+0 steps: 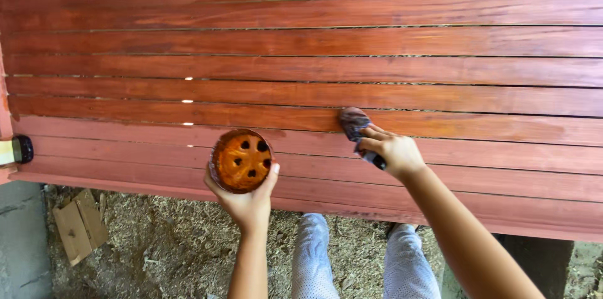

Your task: The person applies wood stain to the slatted surface of a red wooden bench using a brush, holding a container of stain in the other hand. They brush along the planks across different sections of the bench, pour more stain from a bottle into the container, and resume brushing the wood.

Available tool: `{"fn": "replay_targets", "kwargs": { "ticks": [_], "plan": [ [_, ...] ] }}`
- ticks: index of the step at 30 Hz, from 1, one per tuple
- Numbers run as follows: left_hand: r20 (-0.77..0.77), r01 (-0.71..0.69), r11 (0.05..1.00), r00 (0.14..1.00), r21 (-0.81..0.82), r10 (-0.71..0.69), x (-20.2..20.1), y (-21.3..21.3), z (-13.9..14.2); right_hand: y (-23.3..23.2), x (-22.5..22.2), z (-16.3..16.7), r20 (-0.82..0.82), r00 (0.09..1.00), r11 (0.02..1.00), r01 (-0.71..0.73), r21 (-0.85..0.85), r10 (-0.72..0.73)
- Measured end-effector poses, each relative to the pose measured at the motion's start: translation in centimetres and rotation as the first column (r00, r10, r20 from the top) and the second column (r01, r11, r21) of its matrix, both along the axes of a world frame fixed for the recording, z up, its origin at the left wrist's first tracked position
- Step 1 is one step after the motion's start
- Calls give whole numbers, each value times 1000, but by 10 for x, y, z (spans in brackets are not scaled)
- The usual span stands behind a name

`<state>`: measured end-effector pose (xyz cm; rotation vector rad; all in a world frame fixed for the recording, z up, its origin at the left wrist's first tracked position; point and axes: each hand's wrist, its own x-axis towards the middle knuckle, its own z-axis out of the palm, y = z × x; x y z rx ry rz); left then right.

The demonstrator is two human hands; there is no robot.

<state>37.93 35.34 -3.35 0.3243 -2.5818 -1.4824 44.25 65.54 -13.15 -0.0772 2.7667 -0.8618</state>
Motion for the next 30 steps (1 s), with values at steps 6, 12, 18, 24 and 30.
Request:
{"fn": "replay_targets", "kwargs": {
  "ticks": [6,12,18,24,30],
  "plan": [
    [60,126,991,990,37,-128,71,111,-13,123,88,5,52,993,993,107,54,-110],
    [35,255,964,966,70,-258,119,208,-30,229,177,4,56,967,964,242,108,-249],
    [52,312,950,948,22,-313,142,269,-33,324,269,6,-56,873,855,485,185,-484],
    [-11,364,930,931,49,-364,155,296,-28,386,332,3,-196,510,459,851,255,-837],
    [-32,392,917,920,79,-390,157,296,-27,276,227,-12,191,242,67,768,-637,-952]
  ]
}}
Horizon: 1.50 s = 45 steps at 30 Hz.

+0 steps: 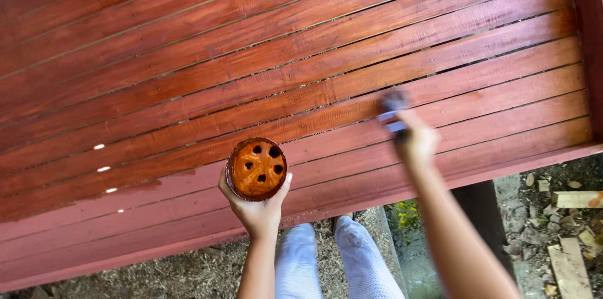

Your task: The person applies wood stain to the slatted surface of a red wooden bench using a brush, holding a container of stain in the other hand. They brush along the planks across different sections of the bench, pour more stain from a bottle into the container, and resume brushing the wood.

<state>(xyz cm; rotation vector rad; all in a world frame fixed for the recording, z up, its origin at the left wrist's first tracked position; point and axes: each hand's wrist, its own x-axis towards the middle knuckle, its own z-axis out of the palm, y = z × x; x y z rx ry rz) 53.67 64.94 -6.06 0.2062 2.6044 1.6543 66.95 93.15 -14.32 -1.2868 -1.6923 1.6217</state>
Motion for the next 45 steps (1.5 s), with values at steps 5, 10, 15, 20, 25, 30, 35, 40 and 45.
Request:
{"fn": "replay_targets", "kwargs": {
  "ticks": [5,10,15,20,25,30,35,40,45],
  "plan": [
    [-35,43,999,998,-24,-43,-19,-6,-2,-109,-82,11,410,719,572,-695,436,561],
    [-19,77,996,997,-38,-78,-49,-11,-5,-34,-58,22,488,690,540,-723,431,534],
    [33,115,992,993,46,-116,-71,-8,-10,40,-9,20,802,588,723,-598,346,103],
    [-24,183,983,983,30,-182,-92,-8,-10,-59,-60,4,493,849,718,-464,520,192],
    [-78,235,972,970,26,-232,-105,-2,-8,-135,-91,9,414,674,602,-736,310,611],
    [-59,256,966,965,24,-254,-106,7,-9,-40,-47,17,625,425,521,-853,35,654],
    [-67,252,968,966,10,-251,-97,10,-7,12,-19,29,621,546,664,-745,53,563],
    [-41,252,968,967,19,-251,-87,16,-6,-35,-70,24,496,614,620,-764,177,615],
    [-79,193,980,979,43,-189,-83,29,-2,-117,-128,34,324,547,534,-834,138,772]
  ]
}}
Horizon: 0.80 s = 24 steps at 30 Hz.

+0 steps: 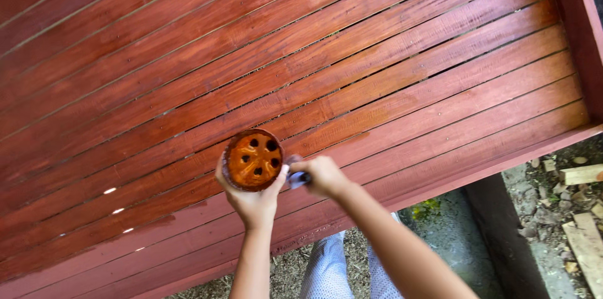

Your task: The person applies wood stain to the slatted surface of a red wooden bench using a brush, holding a container of stain in the other hand. They brush along the planks across different sections of the bench, pour more stain from a bottle into the container, and resume brushing the wood.

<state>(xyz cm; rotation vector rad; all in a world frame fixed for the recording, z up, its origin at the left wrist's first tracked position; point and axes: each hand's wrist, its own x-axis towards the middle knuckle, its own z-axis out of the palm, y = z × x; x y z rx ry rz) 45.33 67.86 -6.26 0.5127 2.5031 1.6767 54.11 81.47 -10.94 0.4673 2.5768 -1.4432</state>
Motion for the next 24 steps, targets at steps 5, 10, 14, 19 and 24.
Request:
{"fn": "replay_targets", "kwargs": {
  "ticks": [5,10,14,19,24],
  "plan": [
    [-94,-28,996,995,-90,20,-10,16,11,-9,-1,12,-242,970,992,-27,-122,-3],
    [-44,19,997,999,-73,-22,17,58,14,80,76,0,-202,974,994,97,-57,-106],
    [24,66,996,998,-57,-64,53,101,11,169,160,-8,-268,918,929,339,147,-292],
    [39,196,976,980,-99,-193,85,147,0,255,240,-12,-315,726,669,687,284,-611],
    [-16,283,924,955,-256,-296,109,183,-10,247,223,-14,-225,507,452,854,256,-832]
  ]
}}
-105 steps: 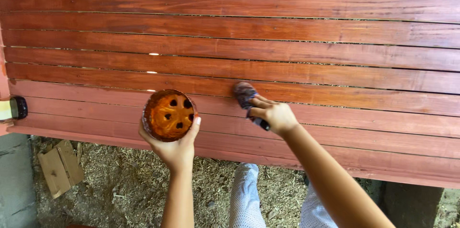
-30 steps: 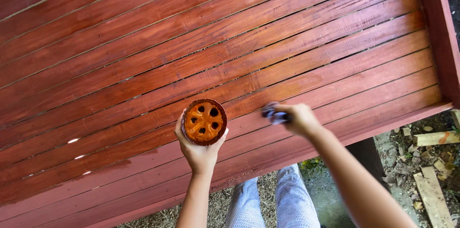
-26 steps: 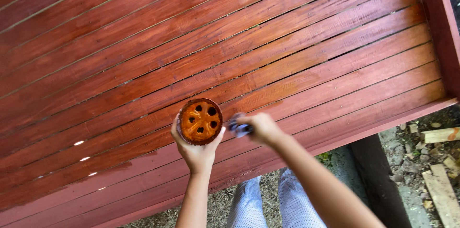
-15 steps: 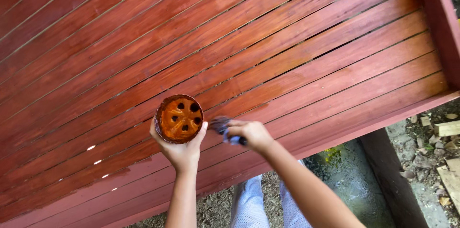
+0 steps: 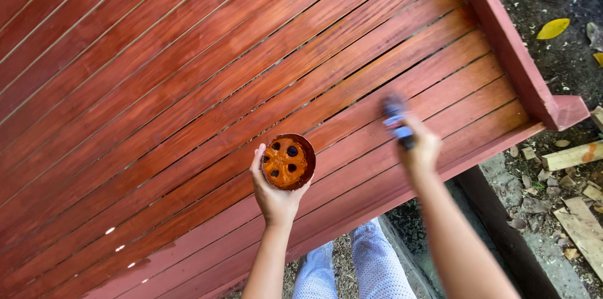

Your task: The person applies wood stain to the slatted surface of a red wooden bench using a brush, holding a container of stain in the other hand. They brush along the planks across different sections of the bench, pour more stain from a bottle into the container, and resume brushing the wood.

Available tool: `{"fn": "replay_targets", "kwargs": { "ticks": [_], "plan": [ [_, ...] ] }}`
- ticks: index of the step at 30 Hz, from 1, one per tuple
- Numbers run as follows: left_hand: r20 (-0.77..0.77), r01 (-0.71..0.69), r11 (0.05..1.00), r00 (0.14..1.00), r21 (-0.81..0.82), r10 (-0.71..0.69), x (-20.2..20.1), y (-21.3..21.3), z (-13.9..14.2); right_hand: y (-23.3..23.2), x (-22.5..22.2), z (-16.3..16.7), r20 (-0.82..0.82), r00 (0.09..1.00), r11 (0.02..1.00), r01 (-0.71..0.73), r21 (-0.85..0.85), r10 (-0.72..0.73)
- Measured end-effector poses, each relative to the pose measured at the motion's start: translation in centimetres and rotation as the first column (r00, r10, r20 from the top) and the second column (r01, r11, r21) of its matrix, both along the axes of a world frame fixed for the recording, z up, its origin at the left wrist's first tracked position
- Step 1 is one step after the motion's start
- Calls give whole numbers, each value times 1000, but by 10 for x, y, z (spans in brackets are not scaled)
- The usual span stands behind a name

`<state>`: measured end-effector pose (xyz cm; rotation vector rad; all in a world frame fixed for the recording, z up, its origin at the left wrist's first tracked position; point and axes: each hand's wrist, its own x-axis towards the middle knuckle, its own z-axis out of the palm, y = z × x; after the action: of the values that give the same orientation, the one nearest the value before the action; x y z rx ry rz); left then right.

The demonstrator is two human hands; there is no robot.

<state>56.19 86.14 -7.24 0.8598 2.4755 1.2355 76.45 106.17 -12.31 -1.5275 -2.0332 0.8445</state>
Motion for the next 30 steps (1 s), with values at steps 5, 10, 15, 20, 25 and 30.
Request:
{"fn": "replay_targets", "kwargs": {
  "ticks": [5,10,15,20,25,30],
  "plan": [
    [-25,76,996,997,-38,-77,14,23,-10,-48,-48,5,-283,919,902,-348,-254,275],
    [-118,125,983,983,-135,-142,22,38,-16,-14,-4,47,-348,932,884,-76,-461,-101],
    [-144,135,971,976,-197,-165,39,62,-17,-7,15,93,-488,852,825,-134,-549,-187],
    [-250,225,926,919,-303,-305,67,76,-11,-18,-30,68,-377,922,851,-266,-452,88],
    [-214,257,935,926,-243,-310,79,77,-12,-16,-30,49,-275,933,857,-329,-396,231],
    [-32,126,877,987,-463,-159,64,90,-26,1,7,40,-521,815,788,-140,-600,-252]
  ]
}}
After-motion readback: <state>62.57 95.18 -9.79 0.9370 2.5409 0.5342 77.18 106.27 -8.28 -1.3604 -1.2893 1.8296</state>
